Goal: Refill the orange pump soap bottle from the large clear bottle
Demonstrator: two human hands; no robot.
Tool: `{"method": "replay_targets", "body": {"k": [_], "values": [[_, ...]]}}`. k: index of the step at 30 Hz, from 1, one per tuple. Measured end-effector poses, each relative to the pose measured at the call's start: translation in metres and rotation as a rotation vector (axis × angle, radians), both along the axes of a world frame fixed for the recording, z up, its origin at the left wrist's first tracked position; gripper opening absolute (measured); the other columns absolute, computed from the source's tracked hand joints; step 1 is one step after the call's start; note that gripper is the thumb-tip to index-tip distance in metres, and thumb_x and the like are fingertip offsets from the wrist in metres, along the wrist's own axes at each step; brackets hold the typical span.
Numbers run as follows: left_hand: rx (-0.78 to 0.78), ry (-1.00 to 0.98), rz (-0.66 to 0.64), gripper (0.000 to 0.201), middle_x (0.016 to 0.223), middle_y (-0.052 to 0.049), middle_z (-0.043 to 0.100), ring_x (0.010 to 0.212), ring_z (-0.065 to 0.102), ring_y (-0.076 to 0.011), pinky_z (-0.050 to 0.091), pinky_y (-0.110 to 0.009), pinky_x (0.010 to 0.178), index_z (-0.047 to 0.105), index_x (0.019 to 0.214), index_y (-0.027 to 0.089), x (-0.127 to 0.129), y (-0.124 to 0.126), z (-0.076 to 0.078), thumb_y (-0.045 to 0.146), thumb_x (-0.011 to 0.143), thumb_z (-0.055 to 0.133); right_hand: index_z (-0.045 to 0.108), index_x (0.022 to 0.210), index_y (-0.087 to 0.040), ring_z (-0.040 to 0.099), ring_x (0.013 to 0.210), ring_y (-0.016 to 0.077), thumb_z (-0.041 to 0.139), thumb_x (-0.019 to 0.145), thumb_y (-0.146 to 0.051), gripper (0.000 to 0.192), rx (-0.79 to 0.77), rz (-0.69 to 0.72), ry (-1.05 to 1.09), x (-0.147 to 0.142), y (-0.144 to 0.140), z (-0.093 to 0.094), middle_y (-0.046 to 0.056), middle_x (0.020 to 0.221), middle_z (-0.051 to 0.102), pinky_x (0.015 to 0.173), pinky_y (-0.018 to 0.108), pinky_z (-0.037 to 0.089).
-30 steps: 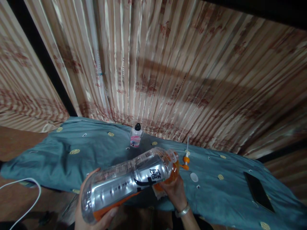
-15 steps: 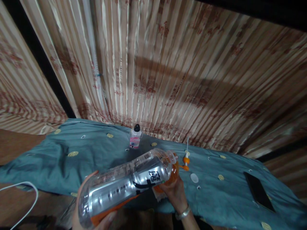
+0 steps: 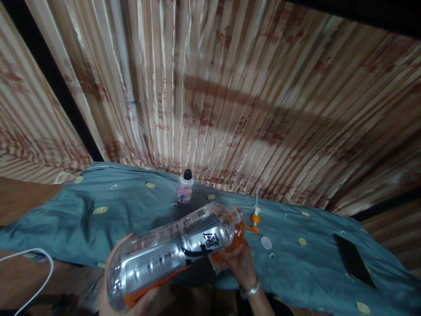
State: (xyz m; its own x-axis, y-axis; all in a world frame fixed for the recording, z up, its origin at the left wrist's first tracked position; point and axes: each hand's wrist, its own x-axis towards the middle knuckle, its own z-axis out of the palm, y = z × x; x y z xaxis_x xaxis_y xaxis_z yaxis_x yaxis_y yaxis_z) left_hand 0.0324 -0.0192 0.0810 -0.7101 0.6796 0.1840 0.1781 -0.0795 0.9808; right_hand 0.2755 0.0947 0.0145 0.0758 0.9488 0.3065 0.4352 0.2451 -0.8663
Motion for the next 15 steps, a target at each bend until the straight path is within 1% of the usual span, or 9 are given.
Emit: {"method": "replay_targets", "body": {"k": [4, 7, 10, 12, 15], "values": [[-0.014, -0.098, 0.001, 0.115, 0.129, -0.009, 0.081, 0.120, 0.076, -0.0380, 0.057, -0.049, 0.116, 0.066, 0.145, 0.025, 0.0000, -0.0003, 0.0019, 0.087, 0.053, 0.095, 0.076, 0.133, -0.019, 0.088, 0.108, 0.0361, 0.086, 0.073, -0.035, 0.064, 0.016, 0.008, 0.025, -0.0007, -0.0008, 0.0026, 0.015, 0.122, 0.089, 0.096, 0.047, 0.074], [-0.019, -0.093, -0.006, 0.114, 0.127, -0.008, 0.080, 0.118, 0.075, -0.0371, 0.056, -0.047, 0.115, 0.066, 0.145, 0.027, -0.0018, -0.0008, -0.0004, 0.086, 0.052, 0.095, 0.078, 0.127, -0.021, 0.088, 0.105, 0.0359, 0.086, 0.072, -0.034, 0.058, 0.024, -0.016, 0.007, -0.0004, -0.0012, 0.0012, 0.013, 0.118, 0.090, 0.093, 0.047, 0.075], [-0.025, -0.081, -0.011, 0.113, 0.125, -0.008, 0.081, 0.117, 0.075, -0.0373, 0.057, -0.048, 0.114, 0.066, 0.144, 0.027, -0.0037, -0.0008, -0.0014, 0.087, 0.053, 0.094, 0.080, 0.119, -0.023, 0.089, 0.097, 0.0355, 0.087, 0.071, -0.034, 0.049, 0.024, -0.033, -0.039, 0.0010, -0.0008, -0.0015, 0.011, 0.110, 0.091, 0.089, 0.047, 0.076], [-0.024, -0.084, -0.011, 0.112, 0.127, -0.008, 0.081, 0.118, 0.075, -0.0375, 0.057, -0.047, 0.113, 0.066, 0.144, 0.027, -0.0035, -0.0006, -0.0002, 0.086, 0.053, 0.095, 0.079, 0.118, -0.023, 0.089, 0.097, 0.0353, 0.087, 0.073, -0.036, 0.048, 0.031, -0.012, -0.045, 0.0017, -0.0004, -0.0022, 0.011, 0.108, 0.091, 0.091, 0.046, 0.075], [-0.027, -0.099, -0.015, 0.112, 0.128, -0.008, 0.081, 0.118, 0.076, -0.0367, 0.058, -0.045, 0.112, 0.066, 0.144, 0.028, -0.0017, -0.0006, 0.0026, 0.087, 0.053, 0.094, 0.078, 0.122, -0.022, 0.088, 0.106, 0.0365, 0.088, 0.074, -0.037, 0.051, 0.054, 0.002, -0.040, 0.0013, 0.0000, -0.0011, 0.013, 0.112, 0.090, 0.099, 0.049, 0.073]]}}
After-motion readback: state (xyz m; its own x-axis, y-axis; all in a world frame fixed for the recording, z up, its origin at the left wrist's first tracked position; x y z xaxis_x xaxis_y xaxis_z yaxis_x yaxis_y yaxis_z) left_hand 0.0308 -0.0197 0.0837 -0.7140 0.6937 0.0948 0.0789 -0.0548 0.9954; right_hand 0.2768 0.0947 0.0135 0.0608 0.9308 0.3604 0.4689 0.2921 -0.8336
